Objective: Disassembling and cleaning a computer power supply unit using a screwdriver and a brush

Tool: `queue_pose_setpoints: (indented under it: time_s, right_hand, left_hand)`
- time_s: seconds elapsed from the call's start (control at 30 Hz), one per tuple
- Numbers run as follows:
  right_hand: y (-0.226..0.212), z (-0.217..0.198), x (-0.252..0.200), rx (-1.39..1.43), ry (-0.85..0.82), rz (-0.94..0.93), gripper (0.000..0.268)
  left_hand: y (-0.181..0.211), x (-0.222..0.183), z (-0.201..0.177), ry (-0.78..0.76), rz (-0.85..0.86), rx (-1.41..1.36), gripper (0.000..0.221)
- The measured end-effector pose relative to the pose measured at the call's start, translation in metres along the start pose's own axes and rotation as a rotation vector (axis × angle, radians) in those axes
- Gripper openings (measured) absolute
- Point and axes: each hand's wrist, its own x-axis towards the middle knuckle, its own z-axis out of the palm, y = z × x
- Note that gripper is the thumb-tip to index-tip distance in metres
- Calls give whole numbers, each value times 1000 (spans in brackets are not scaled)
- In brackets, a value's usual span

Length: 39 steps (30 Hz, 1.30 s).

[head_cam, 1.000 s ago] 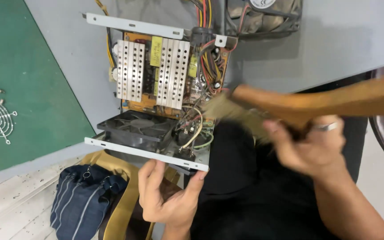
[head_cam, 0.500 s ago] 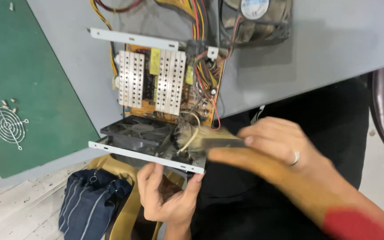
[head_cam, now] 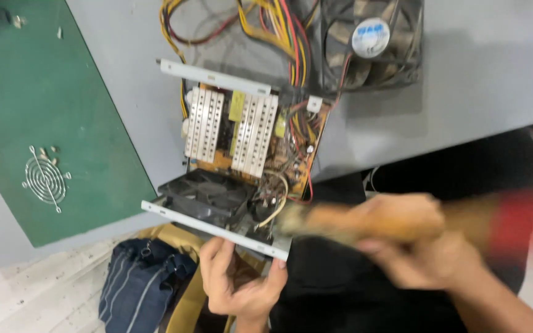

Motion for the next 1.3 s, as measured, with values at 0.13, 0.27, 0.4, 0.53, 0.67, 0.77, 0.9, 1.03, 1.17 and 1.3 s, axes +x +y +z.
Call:
queue_pose_setpoints:
  time_s: [0.13,0.27,0.4,0.53,0.67,0.77,0.9,1.03,1.17,1.3]
  right_hand:
    - [-18,30,26,151,38,-444,40]
    - [-18,46,23,322,48,-336,32]
    - [-38,-13,42,136,-348,-15,27]
    - [7,-42,6,-193,-142,445,44]
    - [4,-38,2,147,195,192,43]
    - [-18,-40,41,-28,147,24,52]
    - [-53,-52,88,-53,-36,-151,44]
    - [-68,-53,99,49,-76,-68,32]
    - [-28,-45,58,49,-53,16,49]
    - [-44,-34,74,3,-20,-160,52]
  left_hand:
    - [-12,1,1,29,10,1,67]
    - [-21,-8,-3,30,5,-38,70]
    - [-15,-2,-5,21,-21,-14,68]
    - [-6,6,-8,-38,-26,-6,65]
    - [8,5,-9,-34,-40,-42,66]
    - [21,3,-6,-22,-284,-264,67]
    - [18,-14,-9,122,-447,-111,81]
    - [11,-10,-14,32,-516,-165,73]
    - [14,-1,-10,10,-518,-371,69]
    - [15,0,-4,-51,-489,-566,58]
